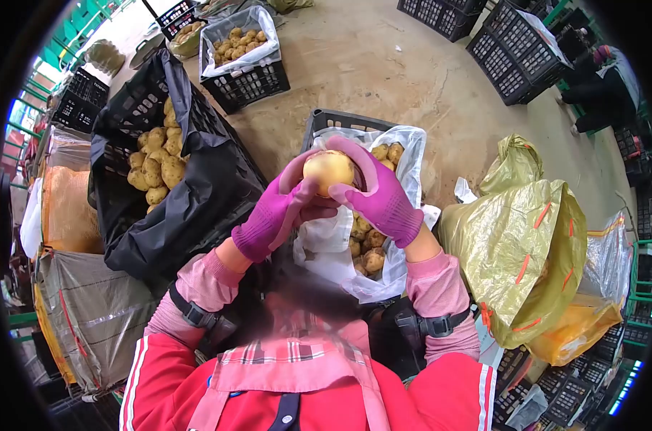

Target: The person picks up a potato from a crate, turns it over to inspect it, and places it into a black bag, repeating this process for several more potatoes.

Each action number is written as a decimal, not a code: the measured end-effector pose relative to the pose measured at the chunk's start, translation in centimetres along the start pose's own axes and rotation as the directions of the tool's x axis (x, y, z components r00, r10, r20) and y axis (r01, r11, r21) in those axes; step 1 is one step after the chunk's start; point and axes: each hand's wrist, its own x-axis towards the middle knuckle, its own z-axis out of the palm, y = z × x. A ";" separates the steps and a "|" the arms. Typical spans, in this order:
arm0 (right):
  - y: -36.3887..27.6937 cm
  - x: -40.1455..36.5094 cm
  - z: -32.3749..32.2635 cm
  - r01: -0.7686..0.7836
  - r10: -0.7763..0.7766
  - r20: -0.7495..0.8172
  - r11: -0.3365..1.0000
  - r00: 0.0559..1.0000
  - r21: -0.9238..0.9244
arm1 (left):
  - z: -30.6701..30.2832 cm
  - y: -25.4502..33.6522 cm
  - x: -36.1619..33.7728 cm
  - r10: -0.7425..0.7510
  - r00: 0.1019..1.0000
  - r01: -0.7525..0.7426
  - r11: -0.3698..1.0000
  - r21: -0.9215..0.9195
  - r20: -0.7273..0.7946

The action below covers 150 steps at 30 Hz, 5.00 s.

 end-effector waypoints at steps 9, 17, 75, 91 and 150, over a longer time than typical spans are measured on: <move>1.6 -1.2 0.8 -0.012 0.030 -0.082 0.979 0.996 0.206 | 0.1 -0.5 0.9 0.228 0.974 -0.221 0.939 0.263 0.005; 2.8 -0.7 1.8 0.095 -0.132 -0.147 0.967 0.980 -0.237 | 0.7 -0.1 1.7 0.256 0.936 -0.198 0.951 0.237 -0.243; 29.2 -4.1 -7.6 -0.059 0.773 -0.185 -0.188 0.607 -0.980 | 1.3 1.0 -0.9 0.059 0.992 -0.090 0.949 -0.301 -0.109; 13.4 -2.2 -1.4 -0.414 0.397 -0.122 0.846 0.910 -0.336 | -4.1 13.5 -25.6 0.822 0.052 -0.984 0.138 0.111 -0.567; -0.1 -9.8 11.8 0.058 -0.393 -0.388 0.761 0.833 -0.646 | 3.1 -3.4 -11.2 0.695 0.666 -0.427 0.057 0.902 0.271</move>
